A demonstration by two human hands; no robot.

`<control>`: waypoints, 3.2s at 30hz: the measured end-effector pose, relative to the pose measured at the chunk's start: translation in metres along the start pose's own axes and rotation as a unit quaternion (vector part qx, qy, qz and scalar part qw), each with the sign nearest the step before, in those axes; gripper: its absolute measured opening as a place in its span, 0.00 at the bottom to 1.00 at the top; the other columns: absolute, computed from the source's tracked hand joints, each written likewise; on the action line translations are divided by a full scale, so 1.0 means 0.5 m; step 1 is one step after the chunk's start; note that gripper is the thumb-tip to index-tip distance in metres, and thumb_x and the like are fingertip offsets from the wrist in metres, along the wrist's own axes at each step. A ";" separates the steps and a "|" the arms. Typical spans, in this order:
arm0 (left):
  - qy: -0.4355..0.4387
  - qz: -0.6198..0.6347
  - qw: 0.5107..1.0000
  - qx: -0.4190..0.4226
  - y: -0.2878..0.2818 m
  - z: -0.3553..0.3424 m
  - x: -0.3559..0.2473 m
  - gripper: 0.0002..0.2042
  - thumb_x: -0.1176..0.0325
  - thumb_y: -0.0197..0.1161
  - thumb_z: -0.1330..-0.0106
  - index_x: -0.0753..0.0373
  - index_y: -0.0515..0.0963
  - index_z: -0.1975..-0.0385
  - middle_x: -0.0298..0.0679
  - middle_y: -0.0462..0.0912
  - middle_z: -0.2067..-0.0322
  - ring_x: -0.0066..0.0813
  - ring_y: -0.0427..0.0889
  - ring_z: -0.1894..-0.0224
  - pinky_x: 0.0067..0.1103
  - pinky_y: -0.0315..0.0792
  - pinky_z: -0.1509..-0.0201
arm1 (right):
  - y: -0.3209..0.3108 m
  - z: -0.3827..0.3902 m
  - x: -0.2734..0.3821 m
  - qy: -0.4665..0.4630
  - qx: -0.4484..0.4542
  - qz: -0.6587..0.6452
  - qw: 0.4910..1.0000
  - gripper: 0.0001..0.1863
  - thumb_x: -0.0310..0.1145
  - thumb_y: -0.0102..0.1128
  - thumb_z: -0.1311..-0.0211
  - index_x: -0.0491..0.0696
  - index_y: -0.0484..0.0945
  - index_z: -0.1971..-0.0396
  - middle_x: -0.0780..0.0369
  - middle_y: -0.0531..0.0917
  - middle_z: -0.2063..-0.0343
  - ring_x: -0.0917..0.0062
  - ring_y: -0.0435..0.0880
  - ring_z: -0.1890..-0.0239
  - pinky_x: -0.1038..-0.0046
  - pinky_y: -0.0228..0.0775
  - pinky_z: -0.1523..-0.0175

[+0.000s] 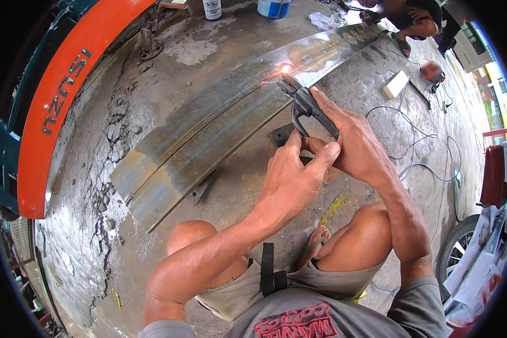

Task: The person welds a long metal bar using a handheld welding torch, producing bright sparks. They pause to replace the welding rod and continue welding along the seam of the metal piece.

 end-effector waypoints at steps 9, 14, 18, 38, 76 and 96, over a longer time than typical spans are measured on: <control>-0.003 0.001 1.000 0.001 -0.005 -0.005 0.014 0.23 0.51 0.66 0.26 0.71 0.82 0.55 0.52 0.89 0.63 0.40 0.88 0.55 0.38 0.76 0.42 | 0.014 -0.004 -0.006 0.014 0.013 0.007 1.000 0.47 0.41 0.78 0.38 0.41 0.67 0.22 0.39 0.87 0.57 0.44 0.90 0.53 0.52 0.79 0.47; 0.004 0.019 1.000 -0.010 -0.004 0.000 0.012 0.24 0.49 0.66 0.26 0.72 0.82 0.56 0.53 0.89 0.63 0.39 0.89 0.56 0.37 0.78 0.45 | 0.019 -0.004 -0.011 -0.002 0.011 0.027 1.000 0.46 0.41 0.77 0.37 0.41 0.67 0.22 0.41 0.87 0.60 0.44 0.89 0.53 0.51 0.78 0.46; 0.026 0.022 0.999 -0.016 -0.007 -0.001 0.007 0.25 0.49 0.67 0.27 0.73 0.82 0.56 0.54 0.89 0.63 0.38 0.89 0.57 0.36 0.79 0.46 | 0.018 -0.007 -0.003 0.002 0.026 0.020 0.999 0.46 0.37 0.77 0.37 0.41 0.66 0.21 0.41 0.87 0.54 0.44 0.89 0.49 0.53 0.78 0.43; -0.004 0.005 1.000 -0.014 -0.011 0.003 0.016 0.25 0.49 0.67 0.27 0.72 0.83 0.55 0.53 0.90 0.61 0.37 0.89 0.57 0.36 0.79 0.46 | 0.024 -0.007 -0.004 -0.005 0.022 0.036 0.999 0.45 0.39 0.76 0.36 0.42 0.66 0.22 0.40 0.87 0.63 0.48 0.92 0.61 0.53 0.80 0.53; 0.001 0.012 1.000 -0.024 -0.015 0.004 0.024 0.28 0.48 0.67 0.28 0.75 0.82 0.53 0.57 0.89 0.59 0.44 0.88 0.53 0.37 0.77 0.42 | 0.033 -0.009 -0.006 0.005 0.035 0.027 0.999 0.47 0.44 0.76 0.34 0.44 0.65 0.20 0.40 0.88 0.49 0.46 0.90 0.48 0.53 0.80 0.43; -0.008 0.005 1.000 -0.019 -0.015 0.006 0.024 0.27 0.48 0.67 0.27 0.73 0.82 0.53 0.56 0.89 0.59 0.42 0.88 0.52 0.36 0.77 0.42 | 0.036 -0.011 -0.008 -0.009 0.019 0.029 0.999 0.47 0.37 0.78 0.40 0.42 0.67 0.22 0.40 0.89 0.61 0.50 0.93 0.58 0.54 0.82 0.50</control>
Point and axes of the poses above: each hand's wrist, its own z-axis away from the middle knuckle, its own y-axis out of the palm, x = y × z, the point moved 9 cm from there along -z, towards the middle knuckle
